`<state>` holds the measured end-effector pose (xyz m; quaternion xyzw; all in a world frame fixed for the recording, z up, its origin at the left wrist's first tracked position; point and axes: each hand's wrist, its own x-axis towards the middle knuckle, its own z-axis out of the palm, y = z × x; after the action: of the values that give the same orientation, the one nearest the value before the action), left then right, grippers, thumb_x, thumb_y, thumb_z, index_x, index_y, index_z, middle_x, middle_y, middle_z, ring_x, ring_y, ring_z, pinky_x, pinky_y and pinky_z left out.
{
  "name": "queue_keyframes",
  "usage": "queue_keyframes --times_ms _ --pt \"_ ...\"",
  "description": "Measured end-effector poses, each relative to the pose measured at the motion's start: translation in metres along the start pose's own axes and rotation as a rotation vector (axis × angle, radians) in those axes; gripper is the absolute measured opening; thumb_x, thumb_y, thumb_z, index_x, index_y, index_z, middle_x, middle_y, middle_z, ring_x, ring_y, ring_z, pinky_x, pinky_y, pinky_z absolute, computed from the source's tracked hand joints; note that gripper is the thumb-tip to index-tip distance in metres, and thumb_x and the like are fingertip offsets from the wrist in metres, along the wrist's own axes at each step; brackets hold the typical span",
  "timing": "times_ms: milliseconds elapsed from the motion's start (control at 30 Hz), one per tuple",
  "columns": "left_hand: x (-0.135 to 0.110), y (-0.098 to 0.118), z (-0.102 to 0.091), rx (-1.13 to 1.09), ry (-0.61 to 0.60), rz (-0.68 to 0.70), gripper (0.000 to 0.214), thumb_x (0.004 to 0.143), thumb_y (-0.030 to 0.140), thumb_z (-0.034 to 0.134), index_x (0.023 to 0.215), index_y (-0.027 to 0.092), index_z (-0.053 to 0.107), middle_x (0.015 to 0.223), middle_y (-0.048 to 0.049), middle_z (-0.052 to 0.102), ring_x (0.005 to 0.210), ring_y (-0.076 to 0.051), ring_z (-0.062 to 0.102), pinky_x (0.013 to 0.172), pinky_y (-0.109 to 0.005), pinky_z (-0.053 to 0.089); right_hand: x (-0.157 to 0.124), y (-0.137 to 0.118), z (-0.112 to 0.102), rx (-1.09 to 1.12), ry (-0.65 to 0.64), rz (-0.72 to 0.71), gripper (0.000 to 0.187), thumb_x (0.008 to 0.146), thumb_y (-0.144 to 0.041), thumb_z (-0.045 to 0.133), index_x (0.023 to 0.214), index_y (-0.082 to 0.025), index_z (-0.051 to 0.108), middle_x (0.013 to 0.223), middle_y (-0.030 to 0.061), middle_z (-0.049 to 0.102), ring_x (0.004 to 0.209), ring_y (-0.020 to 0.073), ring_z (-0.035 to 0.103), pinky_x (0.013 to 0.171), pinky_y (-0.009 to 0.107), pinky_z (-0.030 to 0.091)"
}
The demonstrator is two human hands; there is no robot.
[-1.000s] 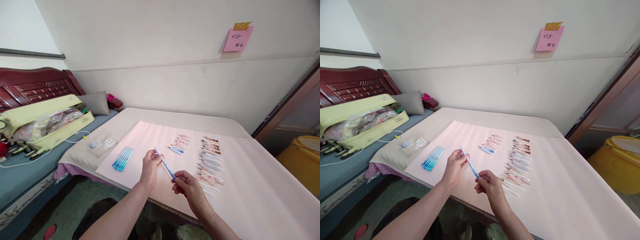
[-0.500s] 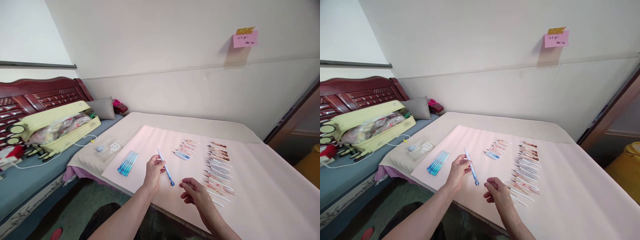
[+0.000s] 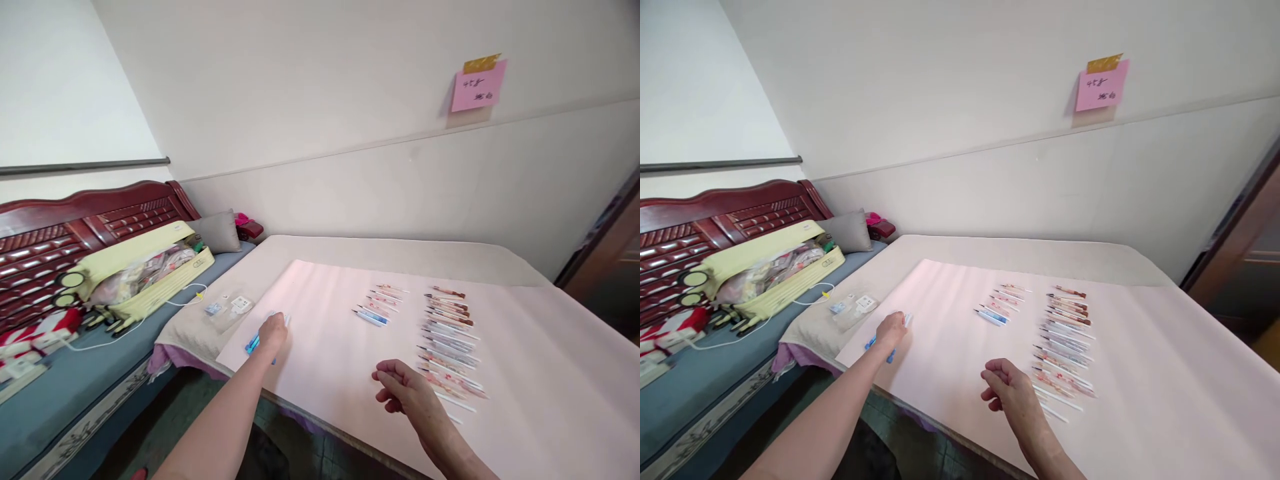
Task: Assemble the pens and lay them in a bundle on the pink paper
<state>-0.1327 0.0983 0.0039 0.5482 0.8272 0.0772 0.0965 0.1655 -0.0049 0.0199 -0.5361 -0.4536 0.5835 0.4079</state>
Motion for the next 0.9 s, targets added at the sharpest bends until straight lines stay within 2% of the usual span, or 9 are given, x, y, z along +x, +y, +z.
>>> queue_keyframes --times_ms 200,433,533,600,667,733,767,833,900 --pt "0.004 -0.006 0.011 0.118 -0.024 0.020 0.023 0.080 0.012 0.047 0.098 0.016 0.060 0.099 -0.0148 0.064 0.097 -0.024 0.060 0.080 -0.033 0.042 -0.001 -0.003 -0.002 0.001 0.017 -0.005 0.020 0.070 -0.034 0.057 0.080 -0.017 0.056 0.066 0.0020 0.061 0.056 0.0142 0.058 0.049 0.025 0.043" --pt "0.003 -0.007 0.006 0.116 -0.037 0.011 0.024 0.081 0.011 0.042 0.095 0.014 0.061 0.096 -0.0144 0.065 0.095 -0.024 0.060 0.079 -0.032 0.041 0.002 0.001 -0.004 -0.014 -0.002 0.013 0.020 0.069 -0.034 0.056 0.079 -0.017 0.057 0.071 0.0035 0.064 0.055 0.0135 0.058 0.049 0.025 0.042" --pt "0.001 0.001 0.000 0.059 -0.016 0.025 0.021 0.079 0.011 0.046 0.094 0.014 0.061 0.097 -0.0145 0.064 0.096 -0.025 0.059 0.080 -0.032 0.040 0.006 0.004 -0.005 -0.019 -0.004 0.021 0.019 0.068 -0.033 0.056 0.078 -0.016 0.057 0.072 0.0039 0.064 0.055 0.0136 0.058 0.048 0.025 0.042" --pt "-0.004 0.017 -0.002 -0.013 0.000 0.060 0.019 0.079 0.015 0.049 0.094 0.015 0.060 0.097 -0.0127 0.064 0.097 -0.024 0.058 0.080 -0.031 0.040 0.009 0.008 -0.005 -0.018 -0.007 0.029 0.019 0.067 -0.033 0.057 0.077 -0.016 0.057 0.072 0.0036 0.064 0.055 0.0137 0.058 0.047 0.024 0.042" --pt "-0.019 0.041 0.000 -0.119 -0.007 0.120 0.017 0.079 0.023 0.052 0.094 0.018 0.059 0.092 -0.0080 0.065 0.092 -0.020 0.059 0.078 -0.028 0.041 0.012 0.011 -0.005 -0.020 -0.003 0.039 0.018 0.067 -0.032 0.059 0.076 -0.016 0.057 0.071 0.0027 0.064 0.054 0.0131 0.058 0.046 0.023 0.040" --pt "-0.046 0.068 0.005 -0.248 -0.042 0.197 0.020 0.081 0.030 0.051 0.097 0.020 0.058 0.086 -0.0032 0.066 0.081 -0.015 0.061 0.073 -0.023 0.043 0.012 0.013 -0.003 0.022 -0.017 0.055 0.019 0.067 -0.033 0.062 0.074 -0.016 0.057 0.071 0.0023 0.063 0.053 0.0120 0.057 0.046 0.022 0.040" --pt "-0.063 0.081 0.008 -0.343 -0.072 0.246 0.022 0.083 0.034 0.047 0.097 0.020 0.058 0.083 -0.0023 0.066 0.077 -0.014 0.061 0.070 -0.022 0.043 0.011 0.013 -0.001 0.089 -0.040 0.069 0.021 0.069 -0.036 0.062 0.074 -0.016 0.058 0.073 0.0028 0.064 0.055 0.0116 0.057 0.048 0.022 0.040" --pt "-0.098 0.102 0.012 -0.789 -0.138 0.356 0.027 0.083 0.038 0.047 0.096 0.018 0.059 0.086 -0.0054 0.066 0.080 -0.016 0.060 0.071 -0.023 0.044 0.006 0.011 0.007 0.326 -0.126 0.112 0.028 0.074 -0.043 0.060 0.079 -0.015 0.059 0.080 0.0045 0.064 0.063 0.0116 0.060 0.055 0.022 0.044" --pt "-0.128 0.113 0.013 -0.994 -0.214 0.468 0.028 0.079 0.040 0.053 0.099 0.020 0.061 0.094 -0.0066 0.065 0.088 -0.019 0.059 0.077 -0.024 0.043 -0.001 0.007 0.017 0.570 -0.235 0.168 0.034 0.077 -0.049 0.057 0.090 -0.018 0.059 0.085 0.0040 0.064 0.072 0.0124 0.060 0.066 0.025 0.046"
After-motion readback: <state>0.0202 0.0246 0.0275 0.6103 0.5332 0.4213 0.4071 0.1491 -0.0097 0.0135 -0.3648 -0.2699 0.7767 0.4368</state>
